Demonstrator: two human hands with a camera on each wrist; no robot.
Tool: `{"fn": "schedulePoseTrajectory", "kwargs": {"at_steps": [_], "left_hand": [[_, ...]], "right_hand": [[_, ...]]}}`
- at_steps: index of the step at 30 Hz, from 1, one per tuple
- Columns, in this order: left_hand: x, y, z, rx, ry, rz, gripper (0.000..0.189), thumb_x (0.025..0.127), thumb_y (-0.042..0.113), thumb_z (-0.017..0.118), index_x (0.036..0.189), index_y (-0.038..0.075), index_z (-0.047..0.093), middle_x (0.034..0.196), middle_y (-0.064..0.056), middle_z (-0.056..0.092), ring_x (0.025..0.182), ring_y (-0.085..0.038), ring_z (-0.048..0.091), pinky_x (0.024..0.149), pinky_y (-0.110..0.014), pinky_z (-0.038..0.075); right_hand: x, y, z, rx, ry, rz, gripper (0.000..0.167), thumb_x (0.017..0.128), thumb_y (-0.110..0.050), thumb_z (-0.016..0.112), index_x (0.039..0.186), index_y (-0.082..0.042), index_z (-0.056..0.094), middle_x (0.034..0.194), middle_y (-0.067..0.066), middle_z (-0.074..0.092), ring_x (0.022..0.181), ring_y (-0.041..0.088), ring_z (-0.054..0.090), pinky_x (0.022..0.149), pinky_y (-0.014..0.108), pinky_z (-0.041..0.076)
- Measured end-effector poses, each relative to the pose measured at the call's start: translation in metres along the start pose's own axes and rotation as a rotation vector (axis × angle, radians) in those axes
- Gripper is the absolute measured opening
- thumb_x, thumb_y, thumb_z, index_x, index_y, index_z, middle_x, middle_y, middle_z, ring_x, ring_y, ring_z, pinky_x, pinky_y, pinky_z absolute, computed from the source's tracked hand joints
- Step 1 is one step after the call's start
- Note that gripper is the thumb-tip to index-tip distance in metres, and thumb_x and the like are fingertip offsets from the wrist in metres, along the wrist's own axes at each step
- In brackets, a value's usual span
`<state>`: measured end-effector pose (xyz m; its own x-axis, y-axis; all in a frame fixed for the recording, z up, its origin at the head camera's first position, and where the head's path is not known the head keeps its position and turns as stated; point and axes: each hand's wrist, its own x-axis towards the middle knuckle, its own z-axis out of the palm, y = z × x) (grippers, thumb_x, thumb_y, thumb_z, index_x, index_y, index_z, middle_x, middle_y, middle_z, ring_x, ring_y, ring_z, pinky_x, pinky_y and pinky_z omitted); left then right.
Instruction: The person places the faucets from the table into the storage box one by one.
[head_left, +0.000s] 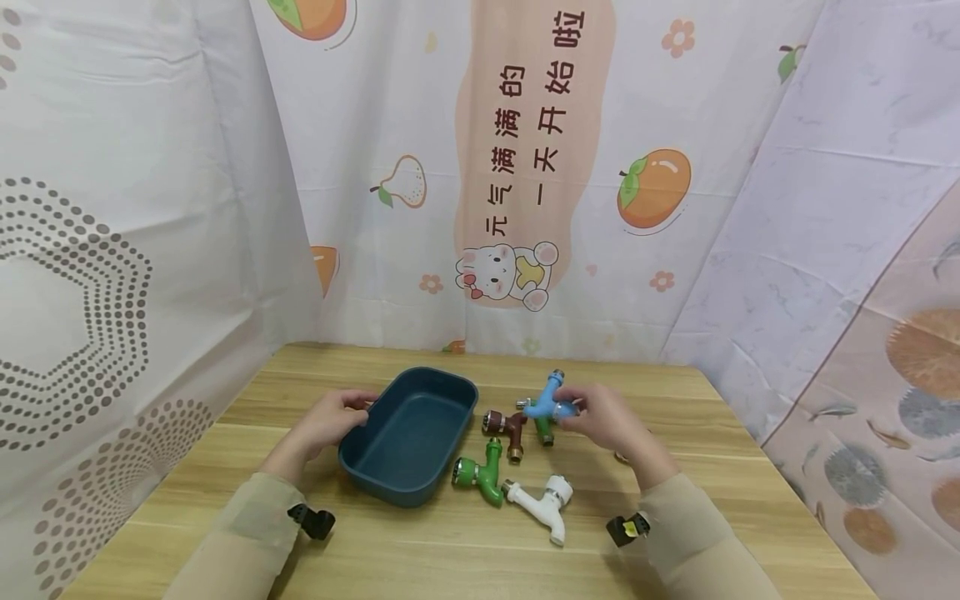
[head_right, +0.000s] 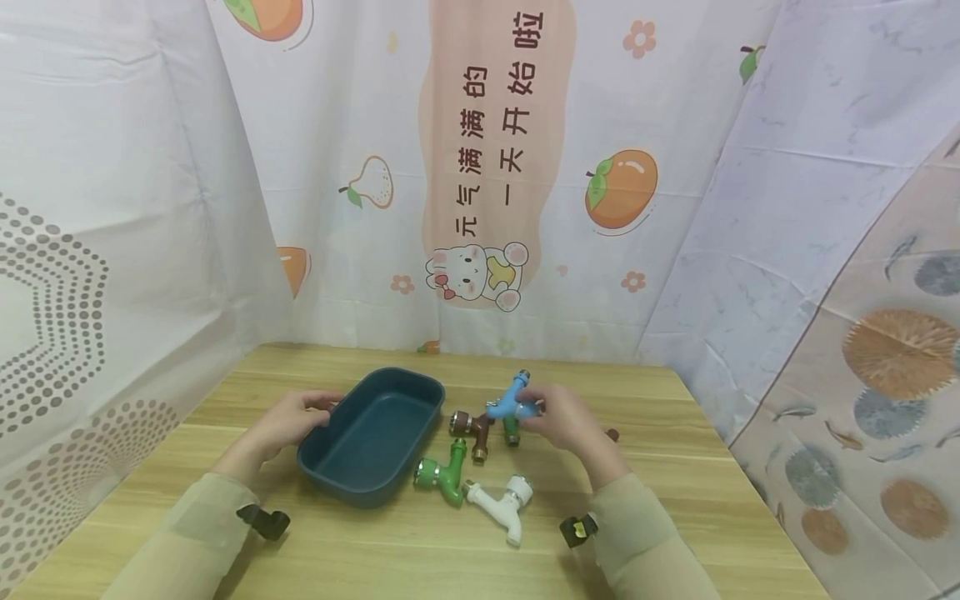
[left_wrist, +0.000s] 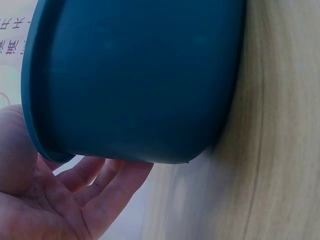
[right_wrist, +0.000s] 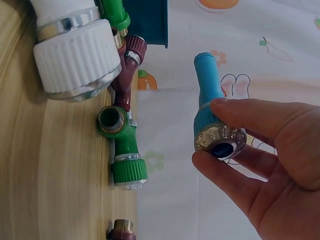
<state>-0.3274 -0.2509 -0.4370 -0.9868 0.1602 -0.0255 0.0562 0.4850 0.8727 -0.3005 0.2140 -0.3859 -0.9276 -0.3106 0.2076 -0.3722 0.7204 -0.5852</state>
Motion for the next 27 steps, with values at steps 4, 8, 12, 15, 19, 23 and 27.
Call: {"fn": "schedulePoseTrajectory", "kwargs": {"at_steps": [4,8,12,15,19,23,27], "left_hand": [[0.000,0.000,0.000,-0.002,0.002,-0.002,0.046,0.092,0.004,0.059,0.138,0.003,0.062,0.131,-0.023,0.060,0.098,-0.027,0.061,0.066,-0.038,0.056],[-0.001,0.000,0.000,-0.004,0.001,-0.004,0.046,0.092,0.004,0.059,0.138,0.003,0.062,0.132,-0.023,0.059,0.098,-0.027,0.060,0.067,-0.039,0.057],[-0.001,-0.001,0.000,-0.002,0.000,-0.006,0.046,0.093,0.004,0.059,0.139,0.003,0.061,0.133,-0.023,0.059,0.099,-0.027,0.061,0.068,-0.039,0.057],[-0.001,-0.001,0.000,0.001,0.000,-0.006,0.046,0.093,0.004,0.059,0.139,0.003,0.061,0.134,-0.024,0.059,0.099,-0.027,0.061,0.068,-0.039,0.057],[-0.001,-0.001,-0.001,0.004,-0.001,-0.002,0.046,0.094,0.004,0.059,0.139,0.002,0.061,0.133,-0.024,0.059,0.099,-0.027,0.062,0.069,-0.039,0.057],[-0.001,0.001,-0.001,0.003,0.001,0.000,0.046,0.093,0.004,0.059,0.139,0.002,0.062,0.132,-0.025,0.059,0.098,-0.027,0.062,0.068,-0.038,0.057],[-0.002,0.001,0.000,-0.002,0.002,-0.005,0.045,0.093,0.003,0.059,0.138,0.002,0.062,0.132,-0.025,0.059,0.096,-0.026,0.062,0.067,-0.037,0.057]], "right_hand": [[0.007,-0.005,0.001,-0.024,-0.014,0.021,0.039,0.087,-0.011,0.079,0.125,-0.011,0.073,0.116,0.006,0.072,0.103,0.026,0.066,0.082,0.040,0.057],[0.012,-0.010,0.001,-0.048,-0.031,0.032,0.038,0.087,-0.012,0.079,0.125,-0.013,0.073,0.118,0.004,0.071,0.105,0.026,0.066,0.085,0.043,0.056],[0.017,-0.014,0.001,-0.063,-0.042,0.018,0.037,0.088,-0.012,0.079,0.124,-0.013,0.074,0.120,0.004,0.071,0.108,0.028,0.065,0.090,0.045,0.055],[0.020,-0.017,0.001,-0.066,-0.044,0.003,0.036,0.088,-0.012,0.079,0.123,-0.014,0.074,0.120,0.004,0.071,0.108,0.027,0.065,0.091,0.045,0.054],[0.025,-0.021,0.003,-0.067,-0.053,-0.023,0.036,0.087,-0.012,0.080,0.123,-0.012,0.074,0.119,0.005,0.071,0.106,0.027,0.066,0.089,0.043,0.055],[0.030,-0.024,0.006,-0.076,-0.062,-0.035,0.037,0.086,-0.012,0.080,0.122,-0.012,0.074,0.116,0.005,0.072,0.104,0.026,0.066,0.087,0.042,0.056],[0.035,-0.029,0.009,-0.086,-0.062,-0.060,0.034,0.086,-0.012,0.080,0.119,-0.013,0.075,0.113,0.004,0.073,0.102,0.026,0.067,0.086,0.042,0.056]]}}
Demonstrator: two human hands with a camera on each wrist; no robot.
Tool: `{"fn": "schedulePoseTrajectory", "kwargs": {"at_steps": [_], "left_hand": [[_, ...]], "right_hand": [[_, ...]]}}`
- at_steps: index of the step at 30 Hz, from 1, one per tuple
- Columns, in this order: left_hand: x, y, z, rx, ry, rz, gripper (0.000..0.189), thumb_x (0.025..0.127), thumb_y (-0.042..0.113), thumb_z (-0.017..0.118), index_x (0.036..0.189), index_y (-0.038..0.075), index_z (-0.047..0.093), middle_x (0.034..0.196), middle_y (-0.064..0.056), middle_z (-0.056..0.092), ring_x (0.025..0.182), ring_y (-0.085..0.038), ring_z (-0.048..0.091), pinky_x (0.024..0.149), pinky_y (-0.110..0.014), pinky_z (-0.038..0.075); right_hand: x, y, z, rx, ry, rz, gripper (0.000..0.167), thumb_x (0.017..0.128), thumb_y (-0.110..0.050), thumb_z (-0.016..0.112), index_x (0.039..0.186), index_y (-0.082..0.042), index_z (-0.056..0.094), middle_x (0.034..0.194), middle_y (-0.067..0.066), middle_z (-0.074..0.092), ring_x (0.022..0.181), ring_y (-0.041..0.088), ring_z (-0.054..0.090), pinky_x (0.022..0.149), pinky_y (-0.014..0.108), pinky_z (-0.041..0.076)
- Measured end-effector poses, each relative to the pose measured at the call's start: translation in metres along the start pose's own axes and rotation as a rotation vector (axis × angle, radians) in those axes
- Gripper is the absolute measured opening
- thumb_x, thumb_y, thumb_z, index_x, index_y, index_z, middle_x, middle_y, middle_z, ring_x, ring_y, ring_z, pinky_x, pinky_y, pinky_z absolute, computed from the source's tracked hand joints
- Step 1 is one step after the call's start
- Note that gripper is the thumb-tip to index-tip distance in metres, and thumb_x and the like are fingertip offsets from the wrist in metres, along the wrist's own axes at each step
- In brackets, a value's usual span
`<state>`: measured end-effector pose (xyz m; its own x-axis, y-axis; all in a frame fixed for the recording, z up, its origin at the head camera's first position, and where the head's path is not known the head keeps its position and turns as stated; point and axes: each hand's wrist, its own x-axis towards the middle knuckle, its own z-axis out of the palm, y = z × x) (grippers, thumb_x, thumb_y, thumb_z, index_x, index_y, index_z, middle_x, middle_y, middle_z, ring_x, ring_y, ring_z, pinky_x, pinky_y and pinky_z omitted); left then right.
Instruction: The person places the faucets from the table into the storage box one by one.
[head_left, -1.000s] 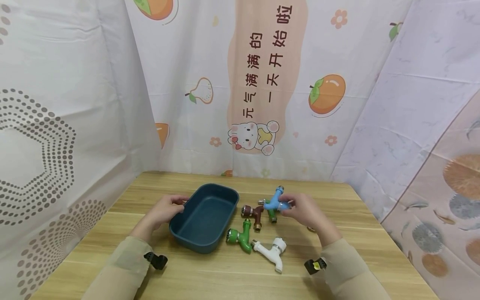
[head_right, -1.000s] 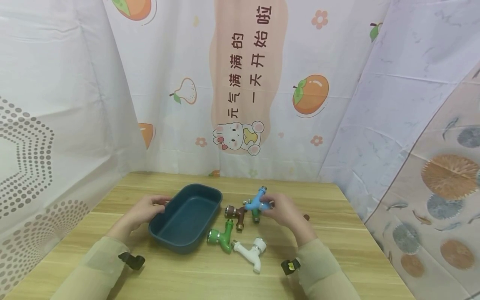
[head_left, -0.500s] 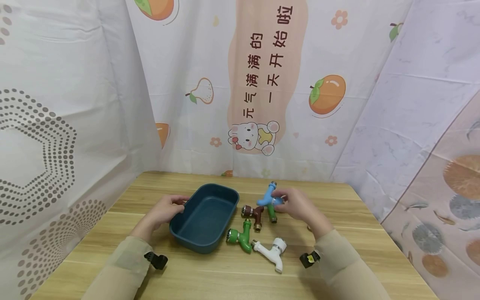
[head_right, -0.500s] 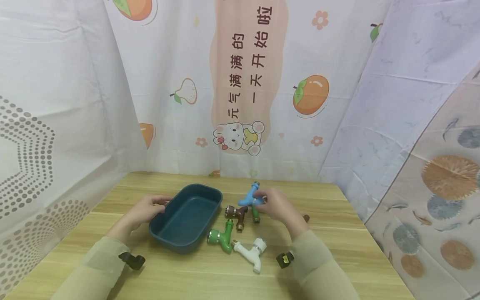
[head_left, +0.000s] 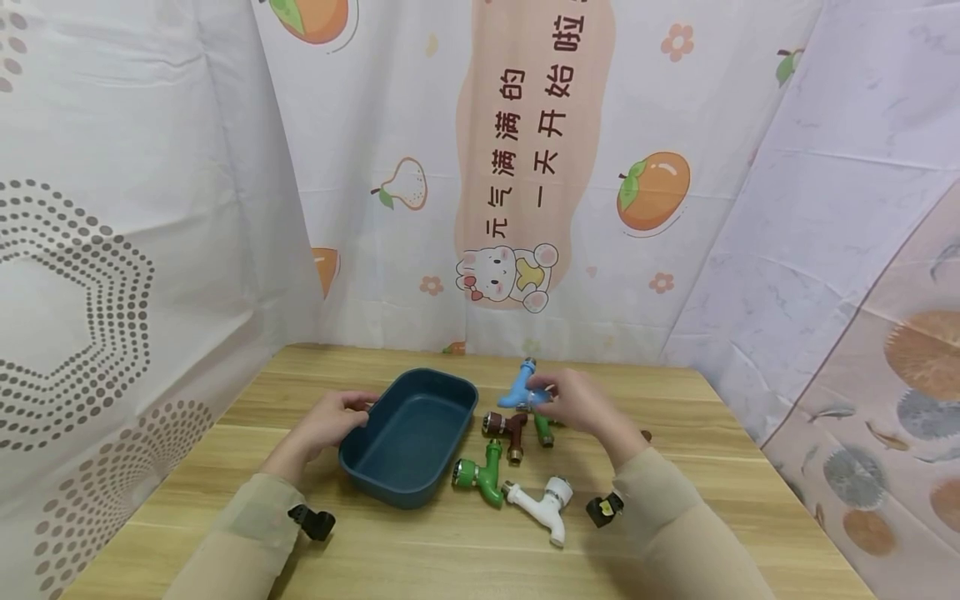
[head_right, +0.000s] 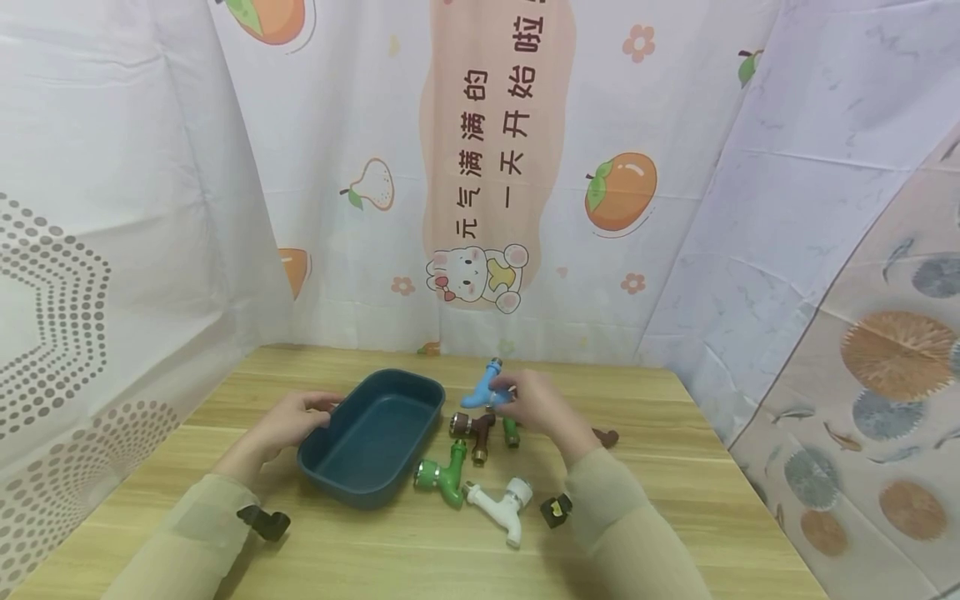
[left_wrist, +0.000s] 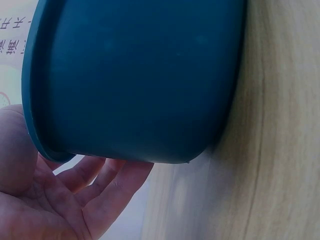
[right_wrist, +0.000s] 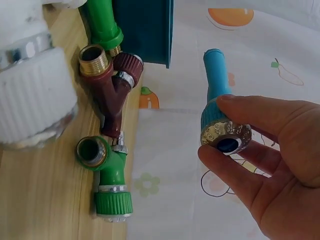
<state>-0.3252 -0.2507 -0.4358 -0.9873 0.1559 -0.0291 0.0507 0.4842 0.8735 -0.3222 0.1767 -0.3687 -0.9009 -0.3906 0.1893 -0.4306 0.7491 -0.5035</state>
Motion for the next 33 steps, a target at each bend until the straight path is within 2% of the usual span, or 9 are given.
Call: {"fn": "schedulePoseTrajectory", "kwargs": {"at_steps": [18,28,33], "left_hand": [[-0.001,0.001,0.000,-0.012,-0.008,-0.017,0.047,0.093,0.004,0.059,0.139,0.002,0.061,0.135,-0.025,0.058,0.098,-0.026,0.062,0.067,-0.038,0.058],[-0.002,0.001,0.000,-0.024,-0.012,-0.017,0.047,0.093,0.003,0.059,0.140,0.002,0.061,0.136,-0.025,0.057,0.097,-0.026,0.063,0.066,-0.039,0.058],[-0.002,0.001,-0.001,-0.029,-0.016,-0.019,0.047,0.093,0.003,0.059,0.140,0.002,0.060,0.136,-0.025,0.057,0.098,-0.027,0.063,0.067,-0.039,0.059]], "right_hand": [[0.019,-0.024,0.009,0.015,-0.025,-0.046,0.030,0.086,-0.014,0.082,0.115,-0.017,0.076,0.108,-0.003,0.072,0.100,0.020,0.066,0.086,0.039,0.056],[0.031,-0.034,0.016,0.034,-0.061,-0.122,0.027,0.087,-0.011,0.080,0.113,-0.016,0.076,0.107,-0.002,0.071,0.102,0.024,0.066,0.084,0.039,0.056],[0.035,-0.041,0.019,0.044,-0.082,-0.124,0.030,0.088,-0.011,0.080,0.117,-0.015,0.075,0.112,-0.001,0.071,0.106,0.027,0.066,0.087,0.040,0.056]]}}
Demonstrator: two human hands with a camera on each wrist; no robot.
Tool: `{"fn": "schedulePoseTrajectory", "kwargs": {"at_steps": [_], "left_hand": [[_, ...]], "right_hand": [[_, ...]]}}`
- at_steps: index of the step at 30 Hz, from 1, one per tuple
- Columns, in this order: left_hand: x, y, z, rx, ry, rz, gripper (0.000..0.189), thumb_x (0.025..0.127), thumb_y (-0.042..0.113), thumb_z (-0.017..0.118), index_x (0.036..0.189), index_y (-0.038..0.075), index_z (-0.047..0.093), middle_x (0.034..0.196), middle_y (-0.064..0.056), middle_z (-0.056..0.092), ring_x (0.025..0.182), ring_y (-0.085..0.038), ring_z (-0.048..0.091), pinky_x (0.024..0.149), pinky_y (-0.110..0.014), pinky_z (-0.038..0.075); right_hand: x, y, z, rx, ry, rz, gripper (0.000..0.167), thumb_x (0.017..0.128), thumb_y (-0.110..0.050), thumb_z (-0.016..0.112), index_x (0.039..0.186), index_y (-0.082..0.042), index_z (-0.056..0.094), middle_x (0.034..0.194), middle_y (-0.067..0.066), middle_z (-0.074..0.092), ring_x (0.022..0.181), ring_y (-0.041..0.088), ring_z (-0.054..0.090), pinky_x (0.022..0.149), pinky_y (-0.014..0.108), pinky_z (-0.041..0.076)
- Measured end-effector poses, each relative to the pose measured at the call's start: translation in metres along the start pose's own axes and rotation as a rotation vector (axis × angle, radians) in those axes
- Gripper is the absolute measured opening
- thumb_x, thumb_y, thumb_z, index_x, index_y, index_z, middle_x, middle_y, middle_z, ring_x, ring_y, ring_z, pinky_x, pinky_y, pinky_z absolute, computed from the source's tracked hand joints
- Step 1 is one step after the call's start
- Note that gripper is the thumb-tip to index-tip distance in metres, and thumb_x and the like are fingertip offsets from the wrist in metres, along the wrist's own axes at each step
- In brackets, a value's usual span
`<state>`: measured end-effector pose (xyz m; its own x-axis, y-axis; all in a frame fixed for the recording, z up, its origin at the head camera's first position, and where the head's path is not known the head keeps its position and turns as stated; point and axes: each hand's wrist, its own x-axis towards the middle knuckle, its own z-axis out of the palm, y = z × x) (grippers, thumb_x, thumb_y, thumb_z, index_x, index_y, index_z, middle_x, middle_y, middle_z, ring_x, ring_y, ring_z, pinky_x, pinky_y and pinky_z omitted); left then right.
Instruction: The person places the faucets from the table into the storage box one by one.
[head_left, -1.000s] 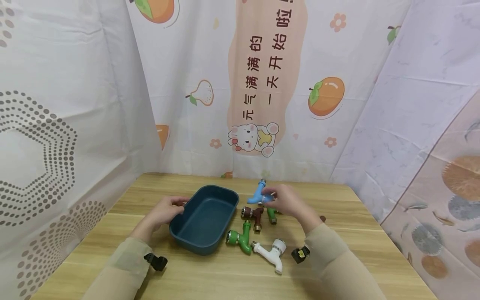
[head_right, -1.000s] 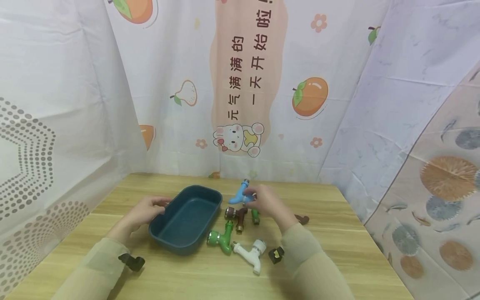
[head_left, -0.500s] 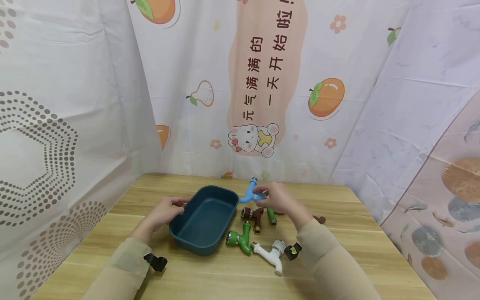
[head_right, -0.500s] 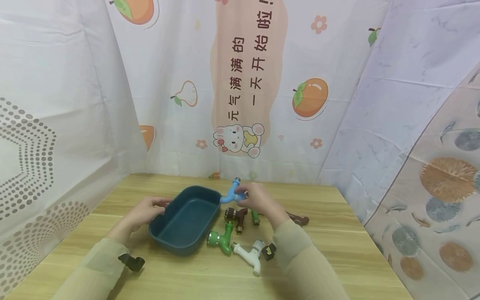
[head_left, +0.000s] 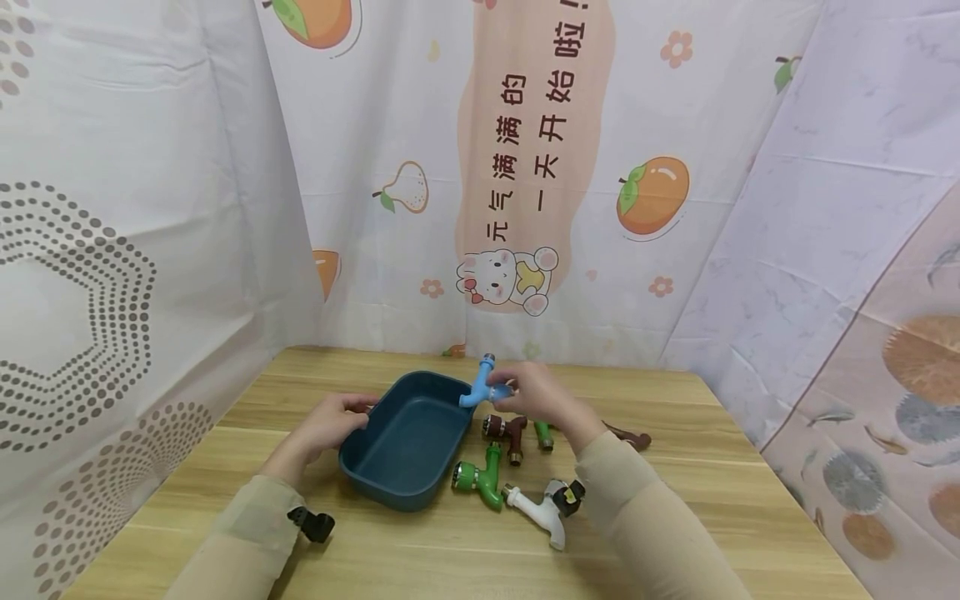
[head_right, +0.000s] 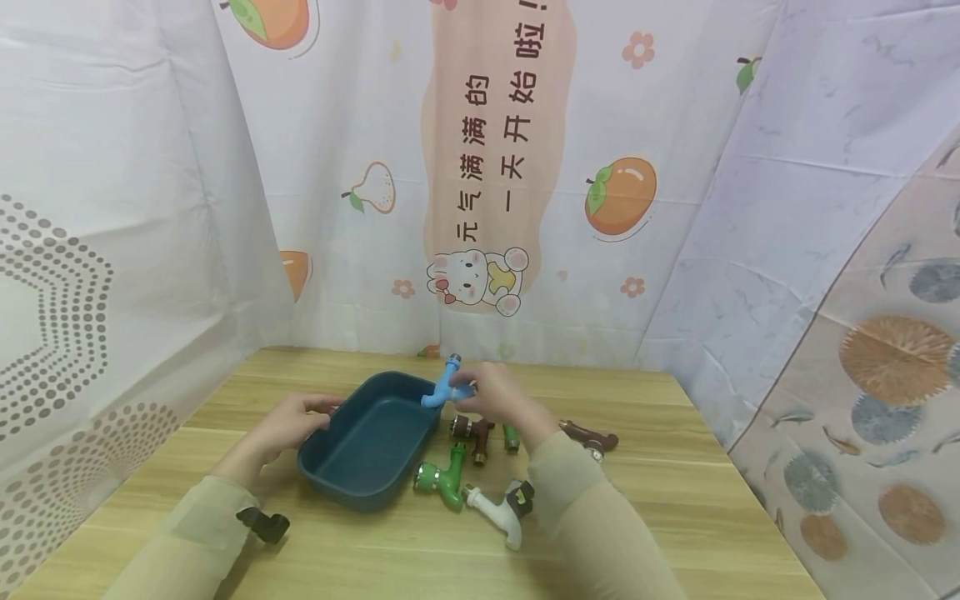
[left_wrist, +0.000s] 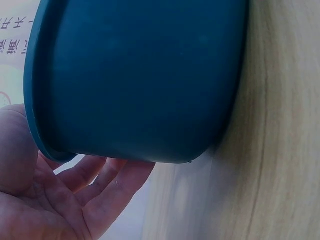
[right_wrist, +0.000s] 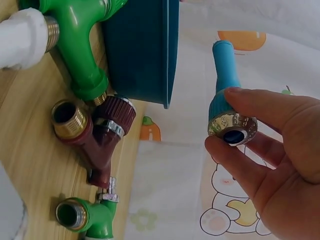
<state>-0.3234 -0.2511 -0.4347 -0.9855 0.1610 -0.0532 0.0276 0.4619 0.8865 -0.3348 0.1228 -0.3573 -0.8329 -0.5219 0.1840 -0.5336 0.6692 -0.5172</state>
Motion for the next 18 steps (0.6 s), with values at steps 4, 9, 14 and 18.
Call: {"fn": "schedulePoseTrajectory", "kwargs": {"at_steps": [4,9,14,18], "left_hand": [[0.000,0.000,0.000,-0.002,-0.002,-0.001,0.047,0.093,0.003,0.059,0.140,0.002,0.061,0.135,-0.024,0.057,0.097,-0.026,0.063,0.067,-0.039,0.059],[0.001,-0.001,0.000,-0.006,-0.003,0.000,0.047,0.093,0.003,0.059,0.140,0.002,0.060,0.136,-0.024,0.057,0.098,-0.027,0.063,0.067,-0.039,0.059],[0.001,-0.001,0.000,-0.005,-0.004,-0.002,0.047,0.093,0.003,0.059,0.140,0.002,0.060,0.137,-0.025,0.057,0.100,-0.027,0.063,0.068,-0.040,0.059],[0.001,-0.001,0.000,-0.003,-0.004,-0.003,0.047,0.093,0.003,0.058,0.140,0.002,0.060,0.137,-0.025,0.057,0.100,-0.026,0.063,0.069,-0.040,0.059]], "right_hand": [[0.004,-0.004,0.003,0.012,-0.015,-0.003,0.030,0.089,-0.011,0.079,0.118,-0.016,0.074,0.114,-0.001,0.070,0.108,0.026,0.065,0.087,0.040,0.056],[0.010,-0.008,0.006,0.024,-0.032,-0.018,0.030,0.090,-0.010,0.078,0.119,-0.015,0.074,0.115,-0.001,0.070,0.106,0.023,0.064,0.087,0.038,0.055],[0.016,-0.014,0.010,0.012,-0.042,-0.032,0.031,0.089,-0.010,0.079,0.119,-0.015,0.074,0.115,0.001,0.070,0.104,0.024,0.064,0.086,0.038,0.055],[0.020,-0.018,0.016,-0.018,-0.050,-0.047,0.032,0.088,-0.011,0.079,0.120,-0.015,0.074,0.114,0.000,0.071,0.101,0.021,0.065,0.085,0.035,0.055]]}}
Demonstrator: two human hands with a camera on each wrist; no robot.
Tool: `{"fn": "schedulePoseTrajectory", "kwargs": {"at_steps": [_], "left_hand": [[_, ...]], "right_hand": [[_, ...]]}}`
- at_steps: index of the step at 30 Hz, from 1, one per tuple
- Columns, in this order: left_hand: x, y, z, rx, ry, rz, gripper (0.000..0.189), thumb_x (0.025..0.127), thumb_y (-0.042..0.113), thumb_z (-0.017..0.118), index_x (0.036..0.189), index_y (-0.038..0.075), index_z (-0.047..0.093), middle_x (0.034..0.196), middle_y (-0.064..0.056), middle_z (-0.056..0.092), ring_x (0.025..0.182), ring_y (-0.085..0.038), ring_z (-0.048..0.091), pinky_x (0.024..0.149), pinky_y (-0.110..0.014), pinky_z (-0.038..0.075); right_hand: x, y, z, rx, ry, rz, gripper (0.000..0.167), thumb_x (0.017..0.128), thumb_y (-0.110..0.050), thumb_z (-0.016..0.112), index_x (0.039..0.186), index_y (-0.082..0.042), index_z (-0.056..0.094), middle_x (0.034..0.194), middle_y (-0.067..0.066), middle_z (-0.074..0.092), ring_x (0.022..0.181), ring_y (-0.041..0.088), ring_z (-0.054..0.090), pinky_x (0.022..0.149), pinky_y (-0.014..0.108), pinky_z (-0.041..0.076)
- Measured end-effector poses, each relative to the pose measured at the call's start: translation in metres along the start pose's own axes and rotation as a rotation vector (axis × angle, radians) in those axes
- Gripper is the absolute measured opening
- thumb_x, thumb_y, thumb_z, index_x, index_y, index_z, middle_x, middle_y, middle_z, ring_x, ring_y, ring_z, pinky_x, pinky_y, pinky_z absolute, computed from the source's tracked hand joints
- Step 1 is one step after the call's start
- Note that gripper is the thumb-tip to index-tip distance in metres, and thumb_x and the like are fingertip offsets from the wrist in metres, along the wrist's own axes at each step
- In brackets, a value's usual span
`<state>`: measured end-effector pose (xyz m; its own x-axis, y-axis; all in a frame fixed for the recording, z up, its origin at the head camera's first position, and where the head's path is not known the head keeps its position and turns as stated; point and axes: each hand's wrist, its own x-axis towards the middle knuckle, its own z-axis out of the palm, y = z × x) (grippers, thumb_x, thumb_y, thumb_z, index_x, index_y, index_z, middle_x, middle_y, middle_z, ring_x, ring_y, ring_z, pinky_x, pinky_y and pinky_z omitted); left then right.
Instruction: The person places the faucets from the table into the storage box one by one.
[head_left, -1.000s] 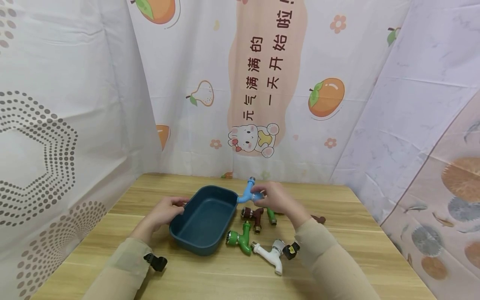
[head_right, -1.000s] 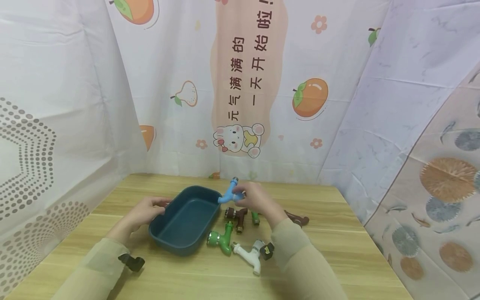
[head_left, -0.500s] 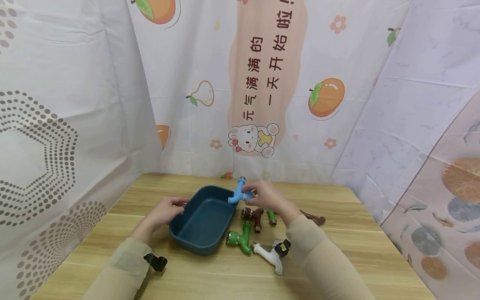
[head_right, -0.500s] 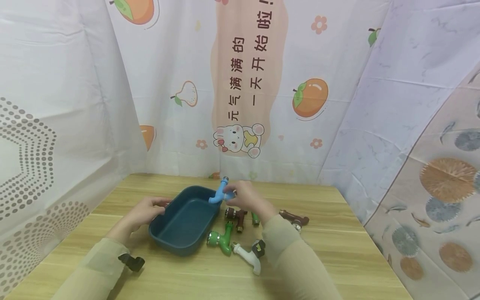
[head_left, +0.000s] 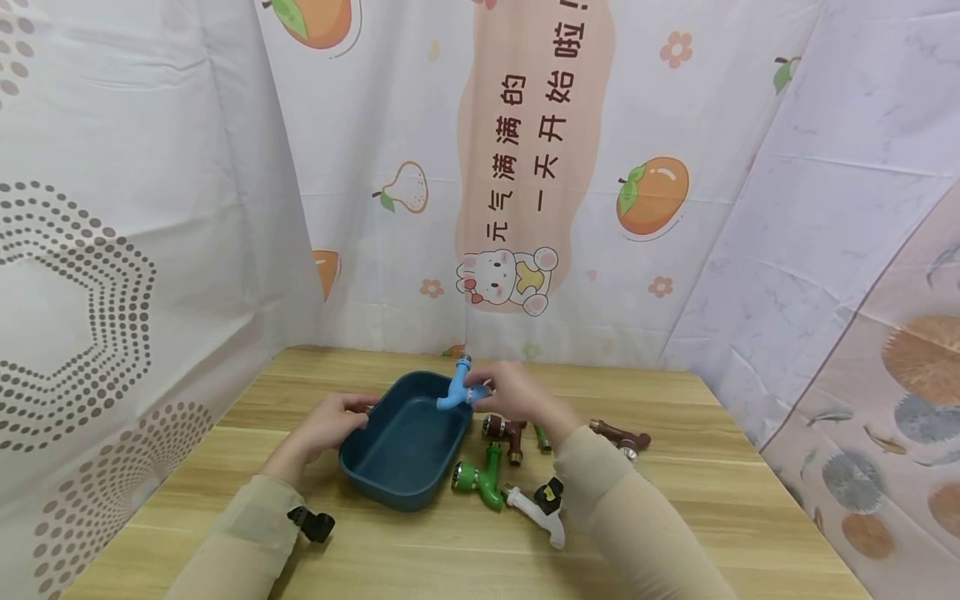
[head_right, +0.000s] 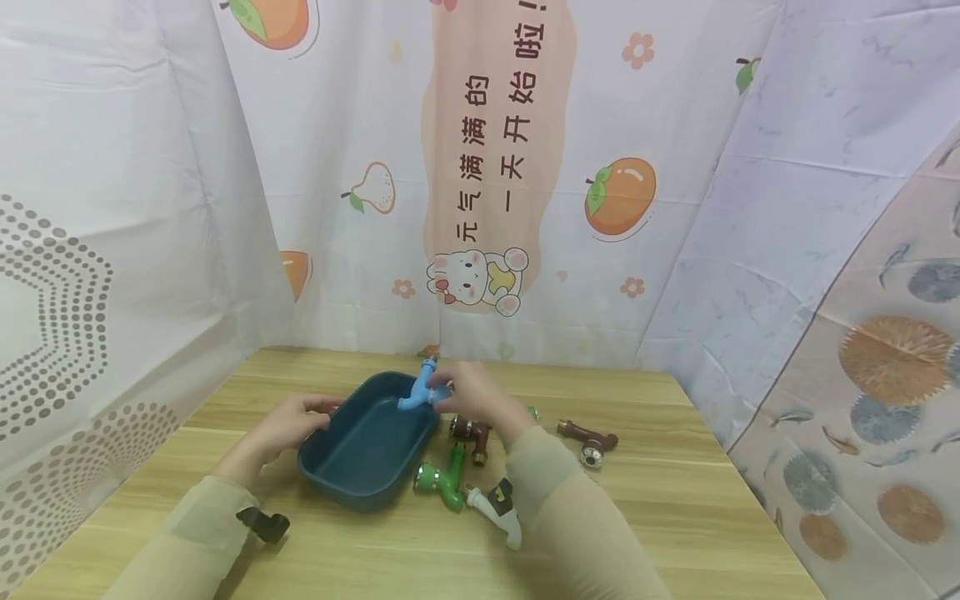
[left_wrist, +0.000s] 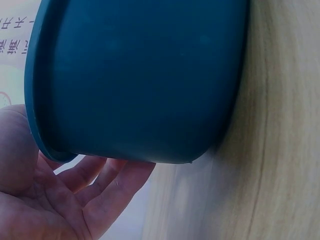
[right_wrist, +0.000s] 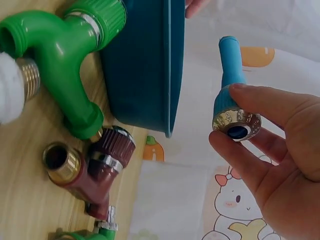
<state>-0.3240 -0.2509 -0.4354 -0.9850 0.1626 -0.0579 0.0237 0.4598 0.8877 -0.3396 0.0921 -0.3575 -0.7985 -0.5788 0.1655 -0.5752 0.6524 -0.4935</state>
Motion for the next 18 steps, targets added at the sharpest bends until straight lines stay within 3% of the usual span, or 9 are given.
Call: {"fn": "schedulePoseTrajectory", "kwargs": {"at_steps": [10,18], "left_hand": [[-0.001,0.001,0.000,0.006,0.008,0.005,0.045,0.094,0.004,0.058,0.139,0.003,0.062,0.136,-0.025,0.057,0.099,-0.025,0.063,0.069,-0.039,0.059],[-0.001,0.001,0.000,0.012,0.010,0.006,0.044,0.093,0.004,0.059,0.138,0.003,0.063,0.135,-0.025,0.058,0.101,-0.027,0.062,0.069,-0.039,0.059]], "right_hand": [[0.010,-0.012,0.016,-0.001,-0.042,0.025,0.032,0.091,-0.014,0.078,0.122,-0.017,0.074,0.115,-0.001,0.070,0.094,0.013,0.062,0.081,0.027,0.054],[0.020,-0.023,0.031,-0.072,-0.062,-0.027,0.032,0.088,-0.015,0.080,0.120,-0.017,0.076,0.109,-0.005,0.071,0.085,0.011,0.059,0.074,0.023,0.051]]}}
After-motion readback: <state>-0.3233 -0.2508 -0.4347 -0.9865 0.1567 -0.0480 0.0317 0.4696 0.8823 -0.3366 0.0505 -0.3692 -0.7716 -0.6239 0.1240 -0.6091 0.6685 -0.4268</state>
